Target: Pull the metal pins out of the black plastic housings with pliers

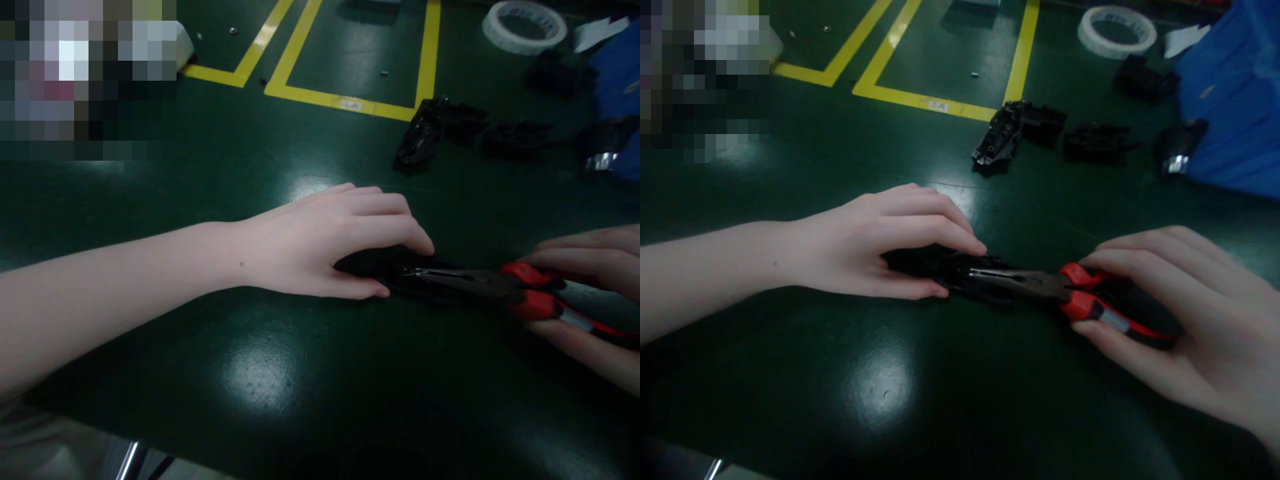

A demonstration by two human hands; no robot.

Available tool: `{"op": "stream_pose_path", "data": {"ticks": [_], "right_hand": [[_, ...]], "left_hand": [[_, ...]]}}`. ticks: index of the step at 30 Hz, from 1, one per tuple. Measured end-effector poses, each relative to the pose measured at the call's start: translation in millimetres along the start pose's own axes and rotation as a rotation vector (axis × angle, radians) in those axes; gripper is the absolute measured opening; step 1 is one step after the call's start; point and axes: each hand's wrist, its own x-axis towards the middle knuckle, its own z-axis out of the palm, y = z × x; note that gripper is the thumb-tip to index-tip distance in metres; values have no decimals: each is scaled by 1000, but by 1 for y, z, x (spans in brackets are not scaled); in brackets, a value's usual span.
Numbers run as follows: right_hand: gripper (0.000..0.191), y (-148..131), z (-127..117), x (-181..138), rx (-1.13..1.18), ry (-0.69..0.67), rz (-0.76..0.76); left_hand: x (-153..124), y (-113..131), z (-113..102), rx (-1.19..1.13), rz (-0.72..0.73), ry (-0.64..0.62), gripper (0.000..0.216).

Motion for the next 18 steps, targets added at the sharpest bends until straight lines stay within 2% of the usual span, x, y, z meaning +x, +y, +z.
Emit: {"op": "stream_pose_path", "data": {"ticks": [9,18], "right_hand": [[36,0,1,0,6,-1,-13],[33,-1,1,2,11,7,-42]], "left_hand": [[0,0,0,3,1,-26,34],[2,2,0,142,27,-93,31]]}}
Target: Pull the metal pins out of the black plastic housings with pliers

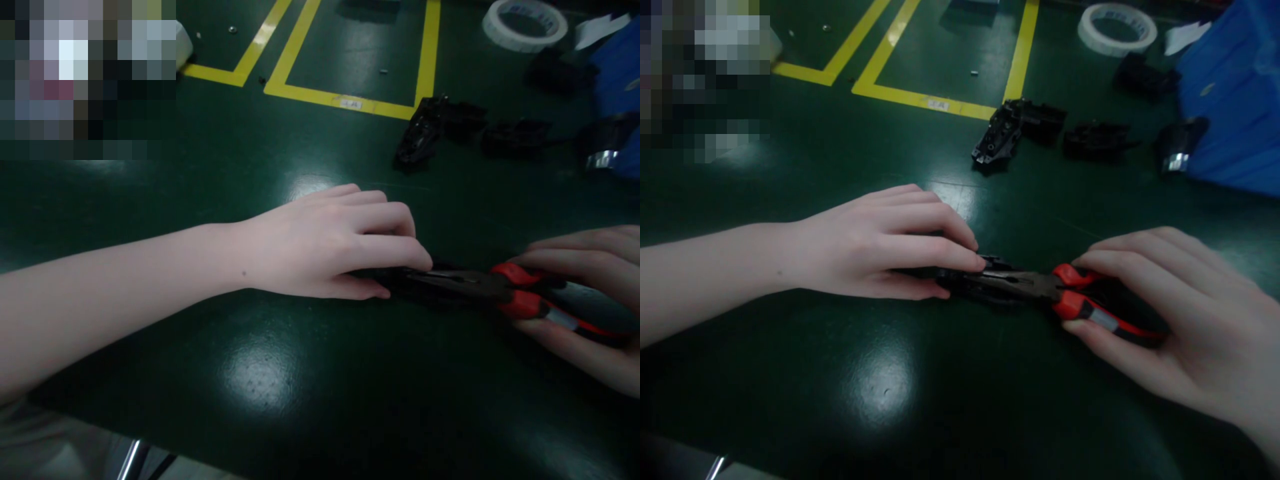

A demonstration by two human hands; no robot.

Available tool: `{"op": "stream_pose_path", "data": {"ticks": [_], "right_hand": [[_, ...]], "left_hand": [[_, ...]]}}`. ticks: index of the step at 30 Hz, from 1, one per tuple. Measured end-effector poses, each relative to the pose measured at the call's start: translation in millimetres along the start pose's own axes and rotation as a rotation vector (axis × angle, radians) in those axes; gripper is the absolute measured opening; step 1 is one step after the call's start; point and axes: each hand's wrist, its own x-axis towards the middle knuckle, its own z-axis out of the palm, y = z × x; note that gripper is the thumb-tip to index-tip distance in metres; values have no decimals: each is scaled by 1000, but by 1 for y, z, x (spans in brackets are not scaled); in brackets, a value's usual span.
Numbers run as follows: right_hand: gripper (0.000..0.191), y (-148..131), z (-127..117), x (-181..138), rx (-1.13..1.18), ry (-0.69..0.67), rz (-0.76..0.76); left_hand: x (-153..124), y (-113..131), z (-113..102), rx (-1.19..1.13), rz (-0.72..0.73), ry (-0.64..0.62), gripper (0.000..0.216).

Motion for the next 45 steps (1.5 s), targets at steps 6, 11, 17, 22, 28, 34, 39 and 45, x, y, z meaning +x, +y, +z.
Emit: {"op": "stream_pose_path", "data": {"ticks": [6,11,17,22,28,34,39,45], "right_hand": [[35,0,2,0,0,15,-52],[37,2,1,1,-14,19,-82],[37,-1,2,4,-7,18,-97],[38,0,1,4,-10,33,-131],[37,3,-1,4,-1,51,-120],[37,2,-1,3,-11,79,-73],[41,3,0,-4,-7,86,-16],[39,4,-2,-7,-32,152,52]], "left_hand": [[-1,1,0,114,39,18,28],[-1,2,-1,166,35,-28,30],[0,1,-2,163,66,-22,27],[0,2,-2,141,99,22,24],[-1,2,-2,151,80,-5,26],[-1,3,-3,136,74,28,27],[-1,4,-2,220,101,22,32],[-3,1,3,229,123,110,25]]}}
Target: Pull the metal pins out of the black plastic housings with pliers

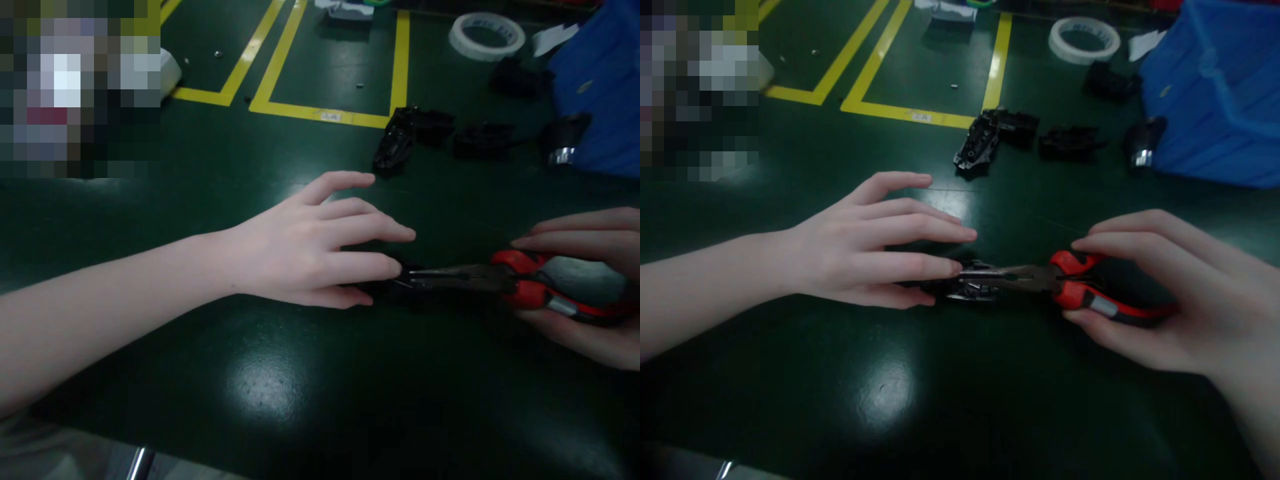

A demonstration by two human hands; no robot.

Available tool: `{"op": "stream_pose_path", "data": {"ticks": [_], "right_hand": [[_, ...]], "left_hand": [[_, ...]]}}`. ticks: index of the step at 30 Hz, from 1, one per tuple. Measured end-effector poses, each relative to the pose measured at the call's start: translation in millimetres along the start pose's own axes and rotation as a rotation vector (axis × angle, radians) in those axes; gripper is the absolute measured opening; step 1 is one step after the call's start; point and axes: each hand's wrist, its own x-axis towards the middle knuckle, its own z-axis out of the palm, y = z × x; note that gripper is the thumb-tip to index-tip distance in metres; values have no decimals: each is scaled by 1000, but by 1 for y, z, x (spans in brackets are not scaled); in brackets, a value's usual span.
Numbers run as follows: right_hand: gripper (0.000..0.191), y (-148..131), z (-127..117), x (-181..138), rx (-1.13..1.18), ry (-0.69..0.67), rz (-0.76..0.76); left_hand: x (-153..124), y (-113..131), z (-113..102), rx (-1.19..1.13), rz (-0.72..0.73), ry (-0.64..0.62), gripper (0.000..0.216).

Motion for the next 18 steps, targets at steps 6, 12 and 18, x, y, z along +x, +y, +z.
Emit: {"op": "stream_pose_path", "data": {"ticks": [6,12,18], "right_hand": [[34,-2,-1,9,-7,31,-80],[32,-12,0,13,-43,53,-72],[32,-10,1,15,-48,74,-129]], "left_hand": [[0,4,2,9,44,74,23],[-1,4,2,14,85,97,26],[-1,4,2,46,97,88,21]]}}
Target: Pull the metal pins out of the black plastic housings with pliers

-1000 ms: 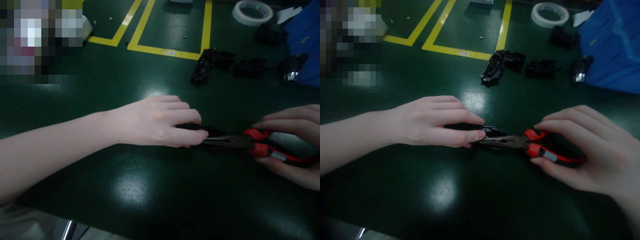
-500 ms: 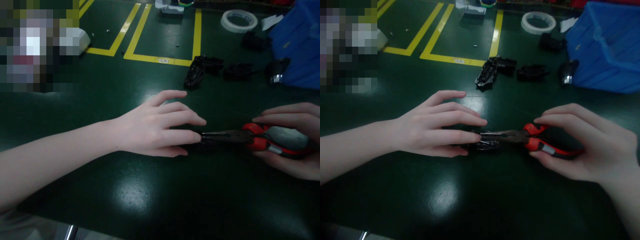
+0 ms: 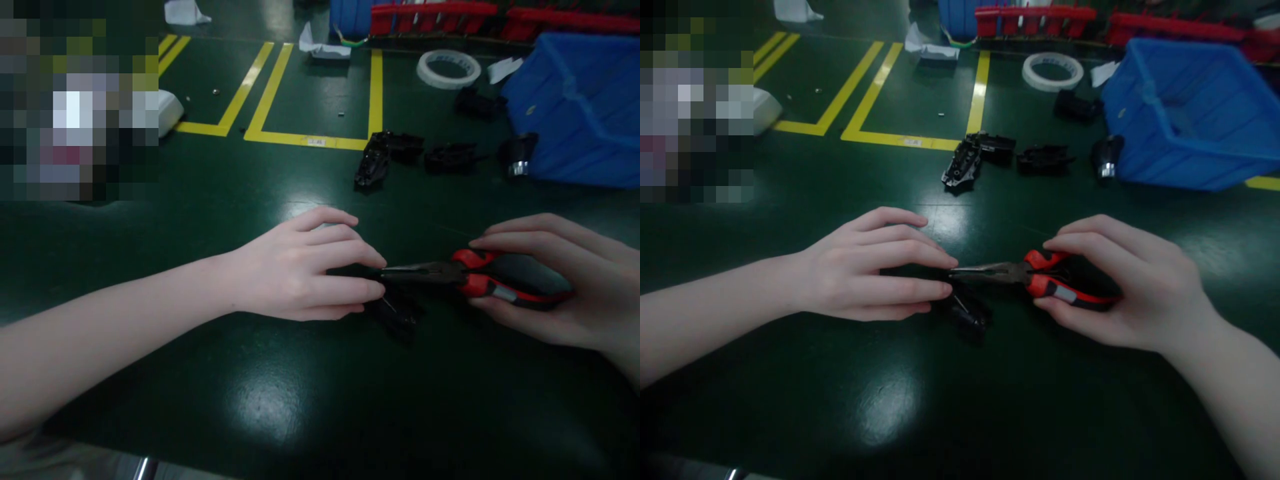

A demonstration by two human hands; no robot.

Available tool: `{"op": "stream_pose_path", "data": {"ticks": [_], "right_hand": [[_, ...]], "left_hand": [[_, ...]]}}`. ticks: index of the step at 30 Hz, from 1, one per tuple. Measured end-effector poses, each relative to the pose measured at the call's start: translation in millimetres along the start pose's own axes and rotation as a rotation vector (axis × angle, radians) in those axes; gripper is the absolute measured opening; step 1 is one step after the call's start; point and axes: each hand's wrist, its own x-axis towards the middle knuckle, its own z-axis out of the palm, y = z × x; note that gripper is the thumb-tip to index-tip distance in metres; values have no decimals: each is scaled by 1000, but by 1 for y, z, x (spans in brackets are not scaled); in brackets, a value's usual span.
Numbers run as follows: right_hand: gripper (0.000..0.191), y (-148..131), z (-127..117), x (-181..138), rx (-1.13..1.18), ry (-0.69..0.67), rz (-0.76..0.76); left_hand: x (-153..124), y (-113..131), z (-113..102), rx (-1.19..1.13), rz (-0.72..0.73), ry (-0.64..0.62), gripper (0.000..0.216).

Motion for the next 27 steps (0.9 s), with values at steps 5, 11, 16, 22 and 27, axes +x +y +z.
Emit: {"op": "stream_pose_path", "data": {"ticks": [5,11,16,22,27], "right_hand": [[34,0,0,1,-30,9,38],[34,3,2,0,-69,43,82],[33,5,4,-1,-62,50,114],[36,4,5,-1,-84,16,91],[38,2,5,-1,-81,13,75]], "left_hand": [[-1,-1,0,-34,-38,23,22],[1,3,-1,-43,-54,94,18],[5,7,-1,-32,-41,56,17],[13,13,-4,-14,-85,-15,18],[23,21,-10,77,-90,-91,24]]}}
